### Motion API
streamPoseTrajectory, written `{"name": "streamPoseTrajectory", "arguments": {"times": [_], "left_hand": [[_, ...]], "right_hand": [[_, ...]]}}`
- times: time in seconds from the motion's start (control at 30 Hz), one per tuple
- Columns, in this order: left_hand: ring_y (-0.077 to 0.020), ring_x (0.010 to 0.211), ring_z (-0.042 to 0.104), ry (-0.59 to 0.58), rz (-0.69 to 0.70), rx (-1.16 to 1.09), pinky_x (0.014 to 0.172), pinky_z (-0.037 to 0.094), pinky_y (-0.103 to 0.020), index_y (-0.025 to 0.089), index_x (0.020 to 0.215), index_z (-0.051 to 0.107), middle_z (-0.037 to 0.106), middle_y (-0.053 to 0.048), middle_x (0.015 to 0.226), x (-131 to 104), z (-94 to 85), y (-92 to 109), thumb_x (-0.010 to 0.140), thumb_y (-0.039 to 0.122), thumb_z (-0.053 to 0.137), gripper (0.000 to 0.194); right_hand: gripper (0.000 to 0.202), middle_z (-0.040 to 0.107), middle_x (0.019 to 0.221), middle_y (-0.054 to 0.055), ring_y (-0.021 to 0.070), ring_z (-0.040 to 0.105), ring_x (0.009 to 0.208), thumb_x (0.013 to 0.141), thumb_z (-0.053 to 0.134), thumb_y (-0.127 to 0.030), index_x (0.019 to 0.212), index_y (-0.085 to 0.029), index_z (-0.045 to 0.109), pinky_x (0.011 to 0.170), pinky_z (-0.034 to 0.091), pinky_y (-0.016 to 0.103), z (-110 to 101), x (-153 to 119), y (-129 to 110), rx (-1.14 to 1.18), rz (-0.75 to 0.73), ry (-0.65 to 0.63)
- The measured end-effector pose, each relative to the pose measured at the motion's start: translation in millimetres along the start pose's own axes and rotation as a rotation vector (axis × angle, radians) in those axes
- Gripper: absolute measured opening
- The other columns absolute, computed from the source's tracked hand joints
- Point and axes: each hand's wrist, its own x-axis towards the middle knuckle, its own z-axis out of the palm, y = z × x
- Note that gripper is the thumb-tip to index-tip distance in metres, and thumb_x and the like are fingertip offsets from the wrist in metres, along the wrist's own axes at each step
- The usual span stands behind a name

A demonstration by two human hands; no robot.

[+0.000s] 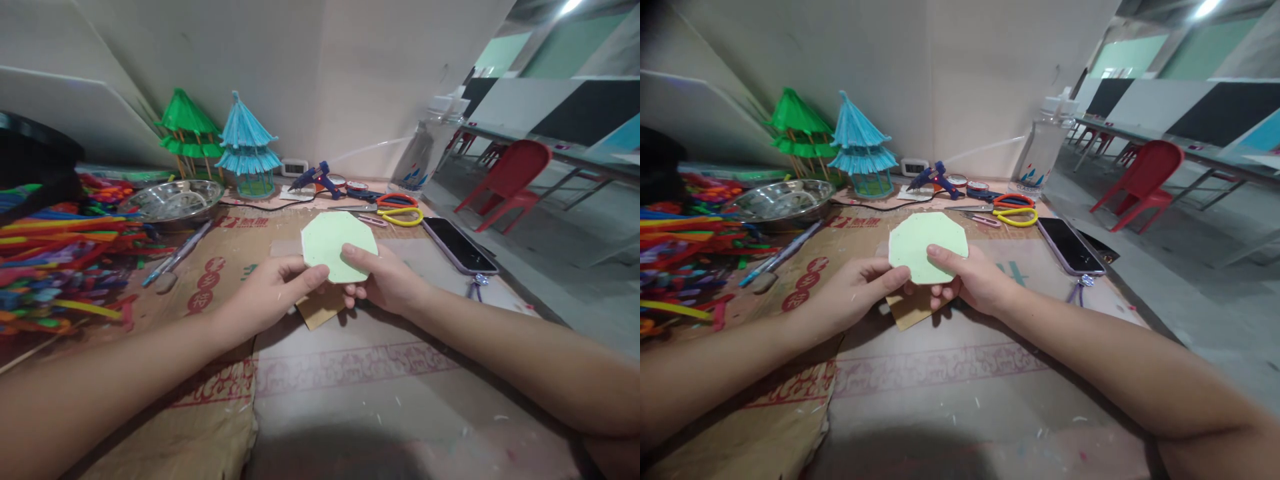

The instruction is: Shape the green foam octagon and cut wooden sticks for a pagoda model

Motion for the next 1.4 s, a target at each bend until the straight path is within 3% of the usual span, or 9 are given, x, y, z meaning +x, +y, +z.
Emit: {"name": "streamPoseTrajectory", "arguments": {"times": [0.37,0.5,0.7,0.87,0.97,1.03,1.17,1.27,1.4], "left_hand": [[-0.0205,0.088,0.069,0.062,0.065,0.042,0.084,0.053,-0.032,0.018,0.087,0.073,0.077,-0.005,0.094,4,-0.8,-2,0.087,0.04,0.065,0.024],[-0.0196,0.083,0.068,0.11,0.091,0.119,0.079,0.052,-0.03,0.019,0.079,0.071,0.075,-0.004,0.089,2,-1.5,1,0.09,0.04,0.06,0.027],[-0.0197,0.076,0.064,0.165,0.101,0.315,0.076,0.049,-0.031,0.021,0.071,0.07,0.071,-0.002,0.076,1,-1.7,3,0.089,0.045,0.062,0.031],[-0.0192,0.073,0.062,0.149,0.085,0.343,0.074,0.047,-0.031,0.021,0.069,0.066,0.068,-0.001,0.071,0,-0.4,4,0.09,0.043,0.059,0.032],[-0.0188,0.076,0.061,0.115,0.104,0.326,0.075,0.046,-0.03,0.02,0.071,0.065,0.068,-0.001,0.075,0,-0.4,3,0.092,0.042,0.056,0.031],[-0.0188,0.079,0.061,0.103,0.112,0.305,0.075,0.046,-0.03,0.02,0.075,0.065,0.069,-0.002,0.08,2,-1.7,0,0.093,0.042,0.054,0.031],[-0.0177,0.083,0.062,0.273,0.082,0.206,0.076,0.047,-0.029,0.021,0.093,0.063,0.069,-0.003,0.093,8,-7.1,-11,0.094,0.04,0.052,0.022],[-0.0187,0.089,0.064,0.304,0.089,0.278,0.08,0.049,-0.031,0.022,0.104,0.06,0.068,-0.004,0.1,9,-8.4,-16,0.095,0.036,0.051,0.019],[-0.027,0.111,0.059,0.096,0.316,0.679,0.097,0.046,-0.044,0.02,0.108,0.061,0.066,-0.008,0.115,4,-2.7,-19,0.09,0.036,0.061,0.024]], "right_hand": [[0.037,0.067,0.067,0.003,0.0135,0.06,0.048,0.085,0.071,-0.052,0.1,-0.018,0.066,0.043,0.05,0.024,-1,-7,3,-0.221,-0.216,0.169],[0.038,0.069,0.073,0.004,0.0147,0.061,0.051,0.085,0.07,-0.054,0.099,-0.019,0.065,0.045,0.051,0.027,3,-9,2,-0.297,-0.249,0.23],[0.031,0.074,0.097,0.007,0.0249,0.07,0.095,0.086,0.07,-0.048,0.103,-0.023,0.066,0.083,0.059,0.04,11,-15,-2,-0.549,-0.411,0.326],[0.033,0.074,0.111,0.009,0.0252,0.069,0.102,0.087,0.068,-0.044,0.112,-0.023,0.065,0.095,0.055,0.045,10,-16,-1,-0.627,-0.444,0.328],[0.031,0.074,0.106,0.008,0.0238,0.07,0.095,0.085,0.07,-0.044,0.108,-0.023,0.065,0.087,0.058,0.042,10,-14,0,-0.601,-0.436,0.347],[0.031,0.074,0.095,0.007,0.0212,0.07,0.077,0.084,0.071,-0.046,0.103,-0.022,0.065,0.07,0.06,0.037,11,-12,-1,-0.517,-0.378,0.334],[0.032,0.069,0.075,0.003,0.0129,0.055,0.046,0.082,0.072,-0.046,0.1,-0.021,0.064,0.042,0.048,0.028,5,-7,-13,-0.362,-0.252,0.293],[0.027,0.066,0.074,0.001,0.012,0.051,0.049,0.078,0.073,-0.032,0.102,-0.021,0.066,0.041,0.043,0.025,-10,-4,-35,-0.543,-0.211,0.3],[0.018,0.071,0.08,0.003,0.0181,0.062,0.066,0.074,0.072,-0.023,0.092,-0.019,0.071,0.061,0.053,0.031,-31,-1,-54,-0.99,-0.037,0.144]]}}
